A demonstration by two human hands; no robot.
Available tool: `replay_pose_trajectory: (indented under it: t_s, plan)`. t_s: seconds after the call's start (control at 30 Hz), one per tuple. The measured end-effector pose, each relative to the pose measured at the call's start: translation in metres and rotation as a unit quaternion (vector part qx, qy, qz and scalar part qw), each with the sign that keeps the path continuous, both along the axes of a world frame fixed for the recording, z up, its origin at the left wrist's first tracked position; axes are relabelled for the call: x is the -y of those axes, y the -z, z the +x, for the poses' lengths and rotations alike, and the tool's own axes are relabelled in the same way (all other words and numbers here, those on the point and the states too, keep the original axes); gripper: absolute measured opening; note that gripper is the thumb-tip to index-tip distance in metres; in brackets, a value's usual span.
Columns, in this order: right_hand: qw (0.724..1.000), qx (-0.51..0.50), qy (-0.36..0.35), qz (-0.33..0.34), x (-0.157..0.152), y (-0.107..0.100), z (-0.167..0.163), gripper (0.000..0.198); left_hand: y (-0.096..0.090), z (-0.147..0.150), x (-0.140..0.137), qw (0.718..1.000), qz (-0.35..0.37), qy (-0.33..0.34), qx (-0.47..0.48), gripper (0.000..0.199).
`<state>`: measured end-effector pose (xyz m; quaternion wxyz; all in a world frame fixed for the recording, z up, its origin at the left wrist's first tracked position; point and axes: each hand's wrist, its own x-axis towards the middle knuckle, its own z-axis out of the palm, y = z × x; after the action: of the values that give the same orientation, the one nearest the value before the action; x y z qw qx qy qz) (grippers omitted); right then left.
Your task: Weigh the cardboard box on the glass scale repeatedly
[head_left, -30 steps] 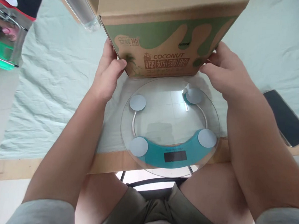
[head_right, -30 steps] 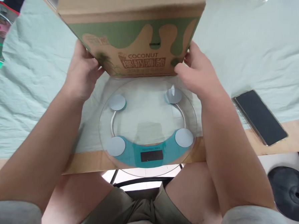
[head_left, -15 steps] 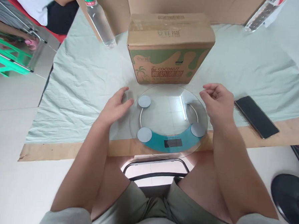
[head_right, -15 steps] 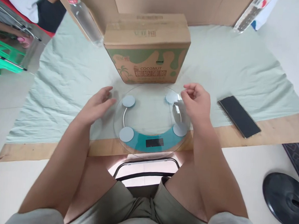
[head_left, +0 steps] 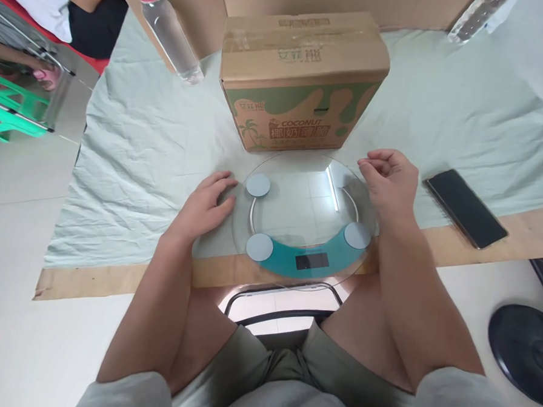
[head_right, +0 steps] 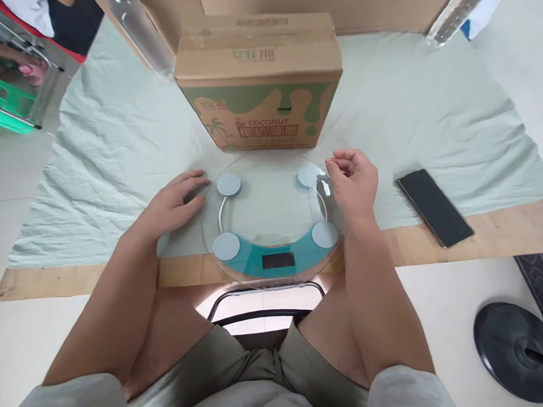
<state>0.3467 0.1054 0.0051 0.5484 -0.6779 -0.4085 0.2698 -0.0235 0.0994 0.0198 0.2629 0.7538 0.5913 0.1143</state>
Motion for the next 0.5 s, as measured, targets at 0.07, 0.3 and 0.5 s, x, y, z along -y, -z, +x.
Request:
replay_pose_trajectory:
  t_s: [0.07,0.3,0.5]
  plan:
    - [1.0,0.004,-0.012,-0.003,-0.007,0.001,-0.001,0.023,-0.001,-0.002,-0.002,1.0,-0.002,-0.003,-0.002,0.057]
    - [0.999,0.003,-0.044,0.019,-0.022,0.001,0.003,0.023,-0.01,-0.005,-0.007,0.999,-0.033,0.014,0.008,0.056]
    - [0.997,-0.004,-0.073,-0.014,-0.01,-0.013,-0.01,0.02,-0.012,-0.003,-0.01,0.999,-0.029,0.027,0.0,0.052]
